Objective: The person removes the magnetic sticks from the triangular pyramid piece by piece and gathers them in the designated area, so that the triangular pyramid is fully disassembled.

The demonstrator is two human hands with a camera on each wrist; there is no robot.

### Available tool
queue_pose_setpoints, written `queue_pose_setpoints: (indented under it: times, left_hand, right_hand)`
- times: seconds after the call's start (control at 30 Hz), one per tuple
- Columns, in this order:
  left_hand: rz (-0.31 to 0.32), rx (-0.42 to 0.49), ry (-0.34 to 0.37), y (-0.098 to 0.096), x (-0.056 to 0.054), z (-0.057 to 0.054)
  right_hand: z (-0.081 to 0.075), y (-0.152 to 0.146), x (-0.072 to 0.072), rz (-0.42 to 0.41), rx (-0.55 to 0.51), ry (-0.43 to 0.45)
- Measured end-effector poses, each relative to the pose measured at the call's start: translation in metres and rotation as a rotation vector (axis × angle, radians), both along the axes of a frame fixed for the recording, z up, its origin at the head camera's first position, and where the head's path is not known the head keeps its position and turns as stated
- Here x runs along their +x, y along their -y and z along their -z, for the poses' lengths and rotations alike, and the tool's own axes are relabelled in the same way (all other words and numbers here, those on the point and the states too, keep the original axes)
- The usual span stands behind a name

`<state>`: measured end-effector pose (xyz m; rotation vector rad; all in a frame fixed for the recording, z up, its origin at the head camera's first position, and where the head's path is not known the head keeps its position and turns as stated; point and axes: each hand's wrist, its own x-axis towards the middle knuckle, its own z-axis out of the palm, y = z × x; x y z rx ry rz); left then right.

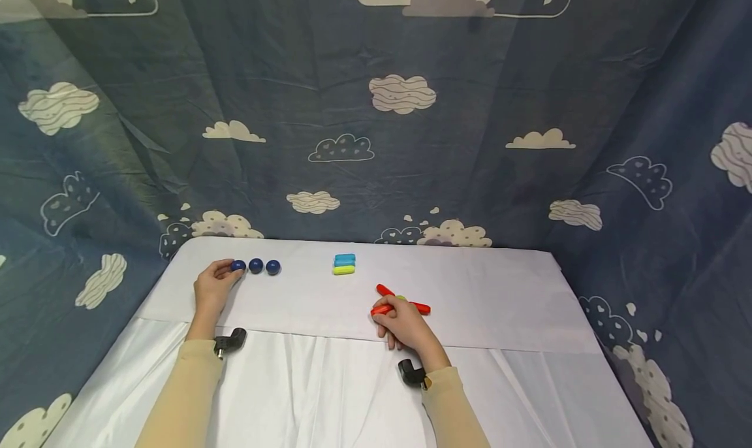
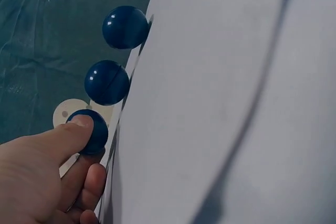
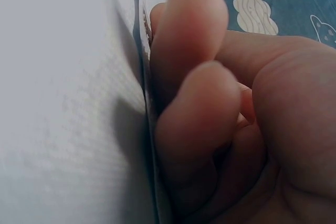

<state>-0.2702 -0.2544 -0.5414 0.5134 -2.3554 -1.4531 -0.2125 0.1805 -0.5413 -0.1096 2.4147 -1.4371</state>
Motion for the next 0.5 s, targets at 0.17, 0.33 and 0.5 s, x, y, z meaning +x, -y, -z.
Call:
queue_pose_setpoints:
  times: [0.17, 0.33, 0.5]
  left_hand:
    - [0.007, -0.029, 0.028, -0.0023, -0.0006, 0.0000]
    - [0.006, -0.039, 0.052, -0.0044, -0.0009, 0.0003]
    - [0.001, -0.034, 0.062, -0.0055, 0.0001, 0.0002]
  right_hand:
    - [0.0009, -0.0009, -0.0005, 0.005, 0.010, 0.004]
    - [0.0019, -0.0010, -0.0008, 0.005, 0.008, -0.001]
    - [0.0024, -0.0017, -0.0018, -0.001, 0.002, 0.002]
